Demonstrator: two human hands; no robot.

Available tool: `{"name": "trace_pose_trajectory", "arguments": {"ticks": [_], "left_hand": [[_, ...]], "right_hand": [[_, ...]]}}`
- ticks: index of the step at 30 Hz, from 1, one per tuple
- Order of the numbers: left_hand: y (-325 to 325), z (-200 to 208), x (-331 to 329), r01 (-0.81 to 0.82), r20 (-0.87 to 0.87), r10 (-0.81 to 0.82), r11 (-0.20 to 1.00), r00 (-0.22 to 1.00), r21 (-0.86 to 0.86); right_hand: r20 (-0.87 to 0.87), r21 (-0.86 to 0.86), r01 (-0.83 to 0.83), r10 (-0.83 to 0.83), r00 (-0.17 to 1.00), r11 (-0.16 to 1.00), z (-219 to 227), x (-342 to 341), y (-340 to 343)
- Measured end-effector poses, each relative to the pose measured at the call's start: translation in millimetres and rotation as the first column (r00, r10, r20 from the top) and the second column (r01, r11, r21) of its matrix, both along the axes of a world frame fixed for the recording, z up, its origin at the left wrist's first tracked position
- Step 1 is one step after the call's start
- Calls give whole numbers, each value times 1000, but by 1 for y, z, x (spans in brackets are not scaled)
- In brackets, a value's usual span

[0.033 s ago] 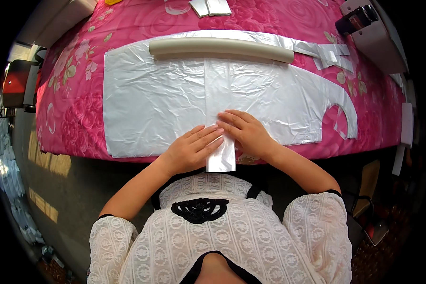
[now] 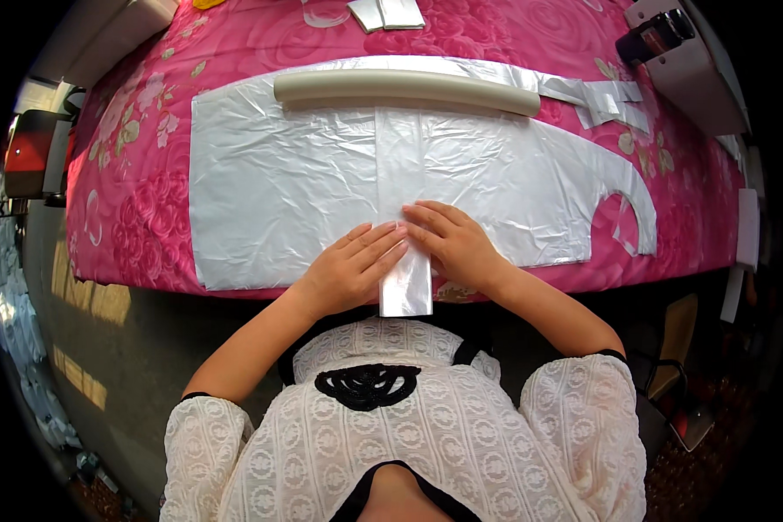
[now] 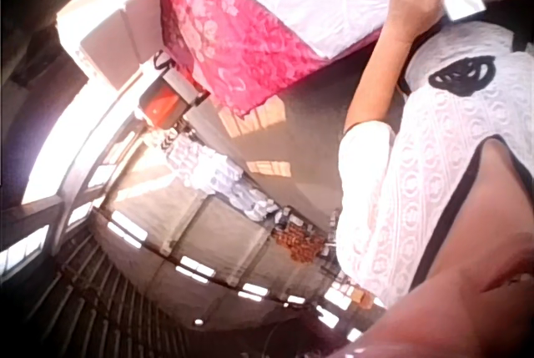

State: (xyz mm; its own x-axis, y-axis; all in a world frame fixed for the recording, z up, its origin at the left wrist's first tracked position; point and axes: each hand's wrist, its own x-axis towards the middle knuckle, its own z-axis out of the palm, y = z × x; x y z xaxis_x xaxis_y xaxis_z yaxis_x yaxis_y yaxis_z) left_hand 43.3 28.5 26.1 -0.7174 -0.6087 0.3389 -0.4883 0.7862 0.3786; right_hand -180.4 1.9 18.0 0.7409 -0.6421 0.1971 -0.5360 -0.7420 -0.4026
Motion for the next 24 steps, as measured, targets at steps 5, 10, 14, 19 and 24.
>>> {"name": "trace_pose_trajectory", "arguments": {"ticks": [5, 10, 14, 19, 24], "left_hand": [[-13, -7, -3, -116, 1, 116, 992, 993, 53], [-22, 1, -9, -263, -180, 386, 839, 905, 476], [-33, 4, -16, -380, -231, 568, 749, 790, 542], [-22, -2, -36, -293, 78, 284, 941, 956, 166], [-12, -19, -44, -403, 240, 360, 900, 902, 167]], "right_hand": [[69, -88, 31, -25, 997, 996, 2, 1, -7], [238, 139, 218, -247, 939, 966, 6, 4, -25], [-142, 759, 419, -501, 854, 498, 28, 17, -60], [-199, 876, 390, -522, 829, 285, 24, 16, -78], [-185, 836, 422, -545, 818, 350, 24, 20, -71]]}}
